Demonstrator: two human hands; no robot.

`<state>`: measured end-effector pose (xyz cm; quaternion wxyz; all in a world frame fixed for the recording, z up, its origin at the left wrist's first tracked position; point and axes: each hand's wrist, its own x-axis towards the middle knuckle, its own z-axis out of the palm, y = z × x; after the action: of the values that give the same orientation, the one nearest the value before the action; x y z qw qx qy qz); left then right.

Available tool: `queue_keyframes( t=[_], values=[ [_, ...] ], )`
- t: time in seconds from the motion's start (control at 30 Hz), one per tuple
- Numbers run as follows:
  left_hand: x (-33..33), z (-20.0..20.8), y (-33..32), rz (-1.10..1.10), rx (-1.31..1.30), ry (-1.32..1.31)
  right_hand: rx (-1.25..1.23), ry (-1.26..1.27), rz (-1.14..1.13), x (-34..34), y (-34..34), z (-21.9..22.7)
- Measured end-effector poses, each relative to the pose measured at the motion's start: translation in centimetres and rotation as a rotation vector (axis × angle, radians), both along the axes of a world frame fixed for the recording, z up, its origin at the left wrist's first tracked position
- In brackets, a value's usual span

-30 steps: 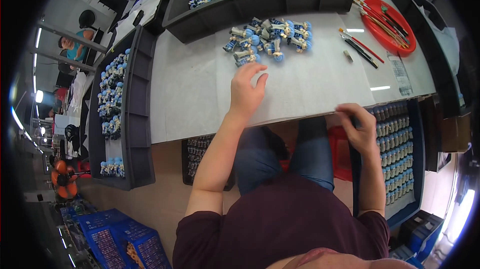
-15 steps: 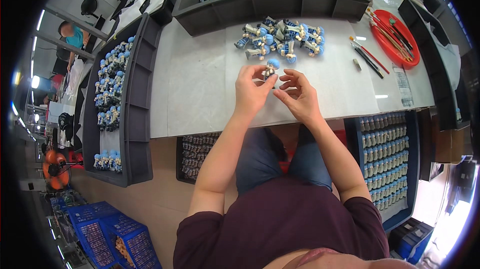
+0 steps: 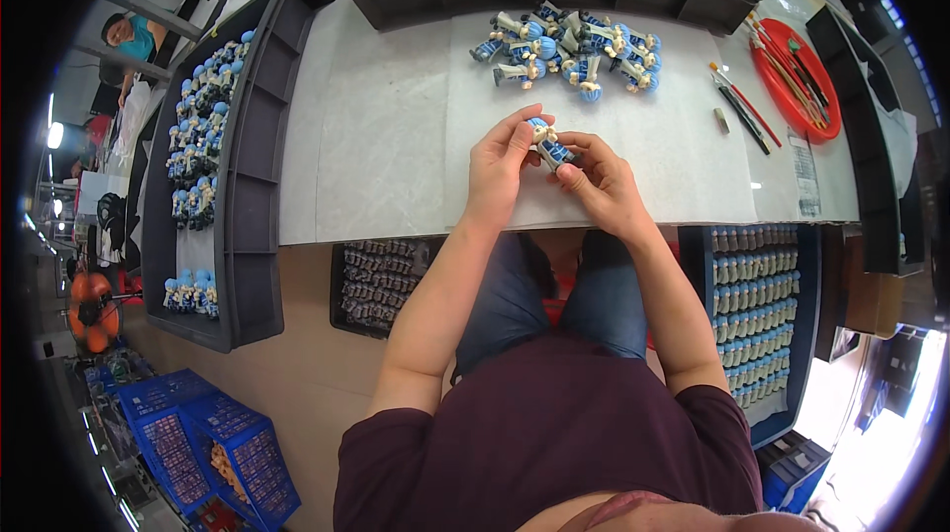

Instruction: The person assembles small figurines by hand, attaching blue spherical heads to grey bodies. They pick up the components from a pile on the table, fit them together, and place the completed figurines into a blue tray. The process is repeated continuously throughout the clip.

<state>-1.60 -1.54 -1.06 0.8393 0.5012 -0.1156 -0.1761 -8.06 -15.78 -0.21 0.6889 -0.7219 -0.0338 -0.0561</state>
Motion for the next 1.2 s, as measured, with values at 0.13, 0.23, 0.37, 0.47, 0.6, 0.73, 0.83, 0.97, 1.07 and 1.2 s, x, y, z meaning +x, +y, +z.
queue_keyframes(
  t=[0.13,0.23,0.37,0.47,0.6,0.73,0.83,0.97,1.07,1.2],
  values=[
    [-0.18,0.05,-0.08,0.055,-0.048,0.030,-0.123,-0.040,-0.062,0.14,0.23,-0.30],
    [-0.16,-0.09,-0.02,0.034,-0.055,0.030,-0.134,-0.059,-0.074,0.17,0.35,-0.56],
    [-0.25,0.00,-0.03,0.027,-0.056,0.040,-0.141,-0.065,-0.089,0.19,0.42,-0.43],
    [-0.22,-0.10,-0.06,0.027,-0.051,0.044,-0.136,-0.073,-0.095,0.30,0.38,-0.62],
    [-0.29,0.02,-0.15,0.034,-0.061,0.050,-0.136,-0.062,-0.085,0.23,0.39,-0.41],
    [-0.17,-0.05,-0.06,0.023,-0.045,0.062,-0.132,-0.019,-0.086,0.16,0.34,-0.38],
    [-0.19,0.05,-0.05,0.026,-0.023,0.073,-0.123,-0.011,-0.084,0.15,0.37,-0.36],
    [-0.11,0.00,-0.09,0.032,0.010,0.081,-0.131,-0.061,-0.083,0.19,0.43,-0.31],
    [-0.10,0.02,-0.18,0.032,0.014,0.076,-0.129,-0.078,-0.087,0.19,0.35,-0.34],
    [0.00,-0.15,-0.39,0.031,0.011,0.080,-0.117,-0.052,-0.084,0.13,0.19,-0.04]
  ],
)
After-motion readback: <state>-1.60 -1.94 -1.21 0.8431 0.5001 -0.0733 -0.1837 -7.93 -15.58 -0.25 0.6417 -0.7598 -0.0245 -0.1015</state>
